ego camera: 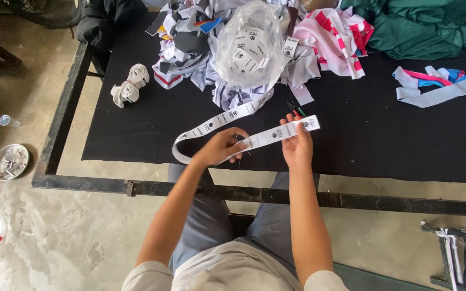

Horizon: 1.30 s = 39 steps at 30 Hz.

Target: Cutting individual clothing labels from a continuous printed strip using a thread nipper.

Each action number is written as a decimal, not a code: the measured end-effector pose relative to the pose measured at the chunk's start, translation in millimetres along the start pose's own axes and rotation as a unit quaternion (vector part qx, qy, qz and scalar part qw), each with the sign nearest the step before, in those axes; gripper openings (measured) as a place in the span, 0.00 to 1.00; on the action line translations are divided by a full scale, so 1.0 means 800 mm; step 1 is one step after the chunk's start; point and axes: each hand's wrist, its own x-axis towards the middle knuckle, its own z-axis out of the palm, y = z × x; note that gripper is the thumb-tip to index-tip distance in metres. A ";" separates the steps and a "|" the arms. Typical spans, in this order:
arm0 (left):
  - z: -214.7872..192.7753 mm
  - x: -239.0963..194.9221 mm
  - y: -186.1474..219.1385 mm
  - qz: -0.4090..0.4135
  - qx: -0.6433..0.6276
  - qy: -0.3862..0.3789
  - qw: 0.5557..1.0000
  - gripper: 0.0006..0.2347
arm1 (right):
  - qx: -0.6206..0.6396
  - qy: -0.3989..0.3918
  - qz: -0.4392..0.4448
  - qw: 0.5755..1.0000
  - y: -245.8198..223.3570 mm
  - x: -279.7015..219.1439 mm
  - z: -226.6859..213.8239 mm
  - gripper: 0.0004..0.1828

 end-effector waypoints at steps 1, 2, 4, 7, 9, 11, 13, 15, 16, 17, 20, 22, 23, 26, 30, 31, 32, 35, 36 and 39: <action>-0.012 -0.007 0.013 0.000 0.001 0.000 1.000 0.14 | 0.001 0.000 0.000 1.000 -0.003 0.002 -0.004 0.15; -0.025 -0.014 0.026 -0.015 0.028 -0.034 0.999 0.17 | 0.022 0.022 -0.011 0.999 -0.006 0.005 -0.008 0.15; -0.048 -0.025 0.050 -0.030 0.056 -0.070 0.996 0.21 | 0.044 0.045 -0.023 0.998 -0.011 0.011 -0.018 0.15; -0.080 -0.034 0.072 -0.112 0.116 -0.089 0.983 0.20 | 0.090 0.062 -0.040 0.993 -0.017 0.018 -0.037 0.16; -0.103 -0.036 0.071 -0.195 0.187 -0.081 0.959 0.16 | 0.105 0.070 -0.071 0.990 -0.025 0.026 -0.047 0.18; -0.124 -0.037 0.082 -0.212 0.211 -0.051 0.953 0.15 | 0.121 0.074 -0.085 0.986 -0.037 0.028 -0.054 0.17; -0.137 -0.044 0.088 -0.229 0.238 -0.024 0.944 0.15 | 0.141 0.079 -0.104 0.981 -0.043 0.027 -0.052 0.17; -0.139 -0.064 0.083 -0.076 0.443 0.132 0.884 0.13 | 0.112 0.082 -0.129 0.982 -0.045 0.021 -0.046 0.16; -0.151 -0.062 0.064 -0.078 0.442 0.132 0.884 0.13 | 0.112 0.083 -0.127 0.982 -0.044 0.020 -0.044 0.16; -0.163 -0.060 0.045 -0.034 0.449 0.179 0.875 0.12 | 0.102 0.080 -0.130 0.983 -0.042 0.018 -0.042 0.16; -0.189 -0.038 -0.017 0.067 0.472 0.249 0.843 0.11 | 0.066 0.080 -0.138 0.985 -0.038 0.017 -0.033 0.15; -0.184 -0.024 -0.041 0.120 0.488 0.271 0.821 0.13 | 0.040 0.085 -0.142 0.985 -0.032 0.018 -0.030 0.15; -0.173 -0.018 -0.044 0.148 0.505 0.293 0.799 0.12 | 0.001 0.086 -0.145 0.986 -0.029 0.020 -0.030 0.16; -0.119 -0.004 -0.032 0.183 0.524 0.328 0.765 0.10 | -0.072 0.078 -0.153 0.983 -0.017 0.017 -0.015 0.15; -0.020 0.025 -0.040 0.212 0.405 0.328 0.827 0.12 | -0.201 0.016 -0.158 0.967 0.003 0.009 0.011 0.14; 0.002 0.033 -0.042 0.210 0.405 0.329 0.827 0.12 | -0.201 0.015 -0.156 0.967 0.011 0.002 0.017 0.14; 0.025 0.042 -0.044 0.212 0.397 0.299 0.841 0.16 | -0.246 -0.005 -0.150 0.958 0.017 -0.004 0.023 0.13; 0.071 0.061 -0.069 0.205 0.432 0.259 0.839 0.22 | -0.352 -0.040 -0.145 0.924 0.030 -0.015 0.031 0.13; 0.084 0.064 -0.081 0.196 0.476 0.244 0.822 0.24 | -0.410 -0.050 -0.147 0.899 0.033 -0.020 0.031 0.13; 0.082 0.065 -0.092 0.185 0.469 0.237 0.831 0.24 | -0.468 -0.064 -0.187 0.861 0.032 -0.036 0.049 0.11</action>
